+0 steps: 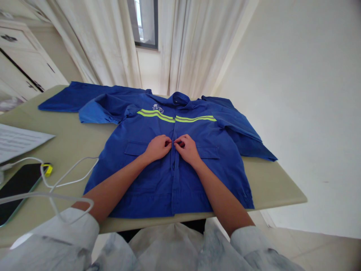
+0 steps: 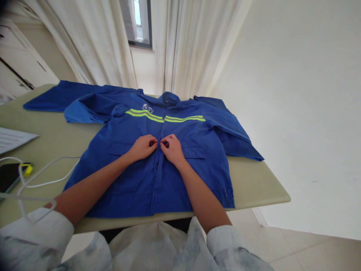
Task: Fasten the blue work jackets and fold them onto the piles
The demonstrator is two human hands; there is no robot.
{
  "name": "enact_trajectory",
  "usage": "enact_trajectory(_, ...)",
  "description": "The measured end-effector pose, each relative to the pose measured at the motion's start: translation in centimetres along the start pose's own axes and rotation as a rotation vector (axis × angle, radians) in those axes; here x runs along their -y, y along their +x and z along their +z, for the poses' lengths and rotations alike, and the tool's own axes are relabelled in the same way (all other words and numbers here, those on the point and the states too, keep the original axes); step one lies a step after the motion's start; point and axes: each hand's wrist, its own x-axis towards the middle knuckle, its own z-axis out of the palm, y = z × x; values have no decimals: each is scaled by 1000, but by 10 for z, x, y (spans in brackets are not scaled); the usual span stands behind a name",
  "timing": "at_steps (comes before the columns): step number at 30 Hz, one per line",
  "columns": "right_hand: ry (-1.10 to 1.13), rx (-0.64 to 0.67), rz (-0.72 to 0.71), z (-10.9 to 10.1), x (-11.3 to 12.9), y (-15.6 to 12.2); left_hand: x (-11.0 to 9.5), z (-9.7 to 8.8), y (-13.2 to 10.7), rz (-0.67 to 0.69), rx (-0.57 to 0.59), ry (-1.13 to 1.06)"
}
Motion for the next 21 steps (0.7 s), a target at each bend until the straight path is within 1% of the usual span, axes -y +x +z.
enact_trajectory(3, 13, -13, 28, 0, -2, 1, -3, 1, -1, -10, -23, 0)
enact_trajectory(5, 31, -27, 50, 0, -4, 2, -4, -1, 1, -45, 1, -67)
enact_trajectory(7, 55, -33, 52, 0, -6, 3, -3, -2, 4, -78, 52, -171)
enact_trajectory(10, 62, -42, 12, 1, -8, 3, 1, -1, 8, -90, 98, -304)
enact_trajectory(14, 37, -53, -35, 2, -6, 2, 6, 5, 9, -132, 68, -420)
enact_trajectory(21, 29, -64, -45, -1, 0, 0, 9, 8, 9, -235, 96, -654)
